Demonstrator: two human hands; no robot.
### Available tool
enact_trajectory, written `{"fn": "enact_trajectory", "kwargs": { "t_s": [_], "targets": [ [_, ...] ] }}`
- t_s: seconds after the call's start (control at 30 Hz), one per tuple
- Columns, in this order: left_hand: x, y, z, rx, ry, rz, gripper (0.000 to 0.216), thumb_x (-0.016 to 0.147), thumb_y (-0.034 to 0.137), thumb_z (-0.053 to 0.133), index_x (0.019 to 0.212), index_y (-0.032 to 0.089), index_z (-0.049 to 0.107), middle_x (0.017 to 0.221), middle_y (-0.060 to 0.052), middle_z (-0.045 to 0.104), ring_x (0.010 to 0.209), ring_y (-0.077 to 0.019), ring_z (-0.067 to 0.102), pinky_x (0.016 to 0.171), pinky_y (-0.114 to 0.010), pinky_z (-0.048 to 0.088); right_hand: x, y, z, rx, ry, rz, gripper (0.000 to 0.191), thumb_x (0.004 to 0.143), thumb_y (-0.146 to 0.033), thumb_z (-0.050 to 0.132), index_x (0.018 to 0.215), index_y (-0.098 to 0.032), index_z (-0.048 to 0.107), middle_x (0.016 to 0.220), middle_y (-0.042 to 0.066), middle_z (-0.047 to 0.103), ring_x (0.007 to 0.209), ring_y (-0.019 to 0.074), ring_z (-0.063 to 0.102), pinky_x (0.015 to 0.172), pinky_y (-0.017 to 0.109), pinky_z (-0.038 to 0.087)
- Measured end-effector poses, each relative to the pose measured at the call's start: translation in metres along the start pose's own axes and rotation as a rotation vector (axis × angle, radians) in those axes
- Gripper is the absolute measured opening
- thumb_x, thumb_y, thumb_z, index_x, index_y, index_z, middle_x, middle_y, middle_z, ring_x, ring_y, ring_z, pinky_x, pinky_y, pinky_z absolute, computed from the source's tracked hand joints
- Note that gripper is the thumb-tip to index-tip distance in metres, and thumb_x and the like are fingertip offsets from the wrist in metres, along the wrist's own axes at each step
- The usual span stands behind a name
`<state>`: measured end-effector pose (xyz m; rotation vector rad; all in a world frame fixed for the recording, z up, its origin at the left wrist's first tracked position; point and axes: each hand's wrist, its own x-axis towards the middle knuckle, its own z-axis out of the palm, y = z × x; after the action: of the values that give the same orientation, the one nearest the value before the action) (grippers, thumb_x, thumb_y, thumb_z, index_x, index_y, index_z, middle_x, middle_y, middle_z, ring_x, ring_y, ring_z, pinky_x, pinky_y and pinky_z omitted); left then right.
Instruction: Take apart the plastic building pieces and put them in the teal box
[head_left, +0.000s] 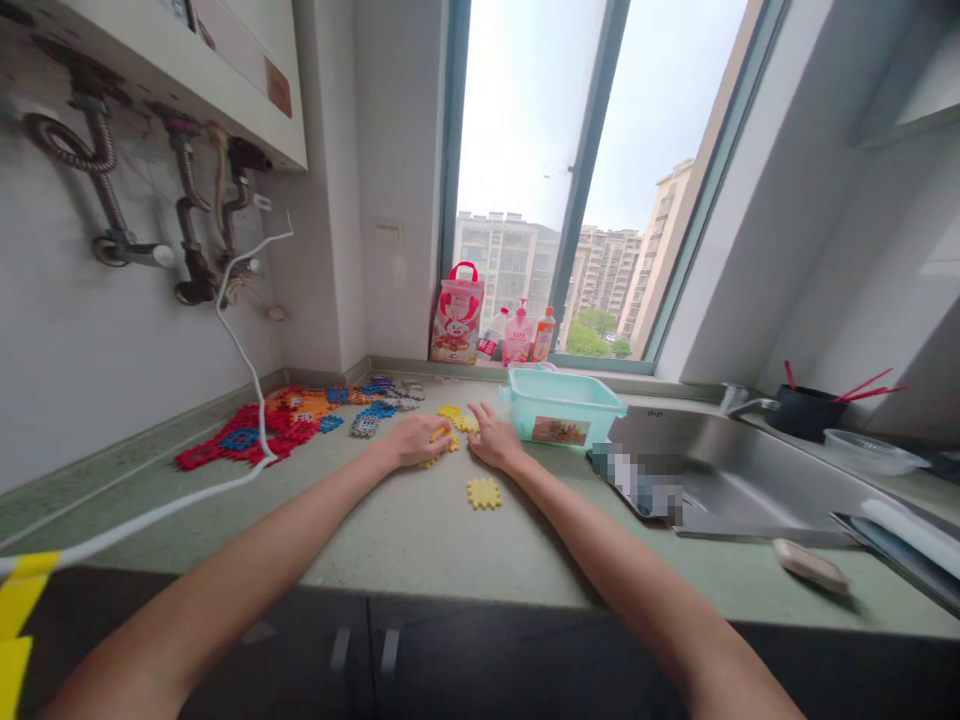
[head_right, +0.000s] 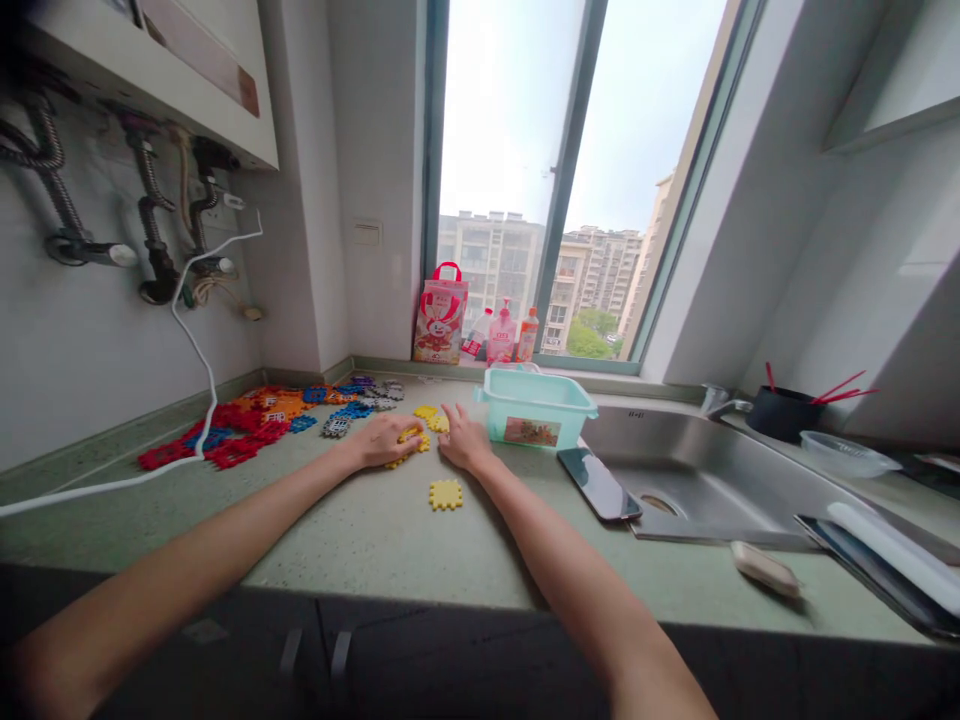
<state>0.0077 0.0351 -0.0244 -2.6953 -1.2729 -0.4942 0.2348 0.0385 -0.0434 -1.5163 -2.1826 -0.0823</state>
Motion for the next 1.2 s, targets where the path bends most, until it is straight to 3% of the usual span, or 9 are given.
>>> {"fn": "enact_trajectory", "kwargs": {
  "t_s": [0.13,0.37,0.5,0.63,0.73,0.83,1.0,1.2],
  "targets": [
    [0.001,0.000,-0.002,-0.045,-0.024,0.057,0.035,0.104,0.052,0.049,0.117,0.028,0.072,0.120,-0.005,0.079,0.110,-0.0235,0.073,0.098,-0.032,0.051,-0.002,0.010,-0.002,-0.011,-0.051,-0.013,0.035,0.099,-0.031,0.057,0.129,-0.025,0.074,0.130,0.011,0.075,0.108,0.0281,0.074,0.095,0.037,0.054],
    [0.003,-0.007,-0.003,-0.084,-0.065,0.170,0.047,0.106,0.058,0.044,0.128,0.027,0.073,0.134,-0.006,0.074,0.121,-0.0238,0.070,0.106,-0.032,0.048,-0.006,0.027,-0.016,0.058,-0.069,-0.081,0.022,0.092,-0.042,0.077,0.108,-0.028,0.079,0.114,0.004,0.080,0.101,0.0219,0.074,0.088,0.029,0.053],
    [0.004,-0.011,-0.002,-0.091,-0.008,0.180,0.056,0.109,0.062,0.036,0.138,0.027,0.068,0.138,-0.007,0.073,0.127,-0.0244,0.067,0.112,-0.035,0.044,-0.006,0.026,-0.018,0.153,0.052,-0.108,0.031,0.088,-0.032,0.079,0.119,-0.025,0.075,0.115,0.004,0.080,0.081,0.0172,0.074,0.082,0.029,0.054],
    [0.006,-0.021,-0.003,-0.012,0.061,0.048,0.049,0.110,0.045,0.035,0.125,0.023,0.075,0.122,-0.010,0.079,0.115,-0.0254,0.071,0.106,-0.037,0.048,-0.008,0.014,-0.017,0.271,0.138,-0.212,0.036,0.090,-0.028,0.074,0.126,-0.025,0.070,0.116,0.003,0.077,0.083,0.0158,0.073,0.086,0.030,0.056],
    [0.006,-0.033,-0.003,0.081,-0.008,-0.011,0.036,0.101,0.031,0.048,0.117,0.027,0.080,0.112,-0.008,0.081,0.108,-0.0261,0.073,0.100,-0.037,0.051,-0.009,0.002,-0.012,0.269,0.064,-0.356,0.033,0.091,-0.025,0.074,0.123,-0.025,0.072,0.114,0.005,0.077,0.101,0.0197,0.072,0.097,0.034,0.054],
    [0.004,-0.043,-0.001,0.146,-0.046,-0.071,0.037,0.096,0.026,0.052,0.120,0.030,0.080,0.112,-0.009,0.081,0.107,-0.0275,0.074,0.097,-0.037,0.052,-0.010,-0.006,-0.007,0.250,-0.049,-0.436,0.027,0.090,-0.024,0.075,0.117,-0.024,0.075,0.114,0.006,0.077,0.109,0.0215,0.069,0.105,0.037,0.050],
    [0.005,-0.047,0.002,0.124,-0.027,-0.106,0.036,0.094,0.028,0.054,0.119,0.029,0.080,0.113,-0.009,0.081,0.107,-0.0281,0.074,0.098,-0.037,0.053,-0.009,-0.007,-0.006,0.305,-0.104,-0.354,0.024,0.090,-0.031,0.078,0.112,-0.024,0.075,0.109,0.003,0.077,0.096,0.0183,0.070,0.096,0.032,0.052],
    [0.003,-0.043,-0.001,0.041,-0.064,0.000,0.039,0.094,0.033,0.053,0.121,0.029,0.081,0.117,-0.007,0.081,0.111,-0.0252,0.073,0.099,-0.032,0.053,-0.011,-0.011,-0.012,0.302,-0.110,-0.305,0.026,0.088,-0.032,0.079,0.111,-0.022,0.075,0.101,0.003,0.077,0.089,0.0172,0.070,0.087,0.029,0.051]
  ]
}}
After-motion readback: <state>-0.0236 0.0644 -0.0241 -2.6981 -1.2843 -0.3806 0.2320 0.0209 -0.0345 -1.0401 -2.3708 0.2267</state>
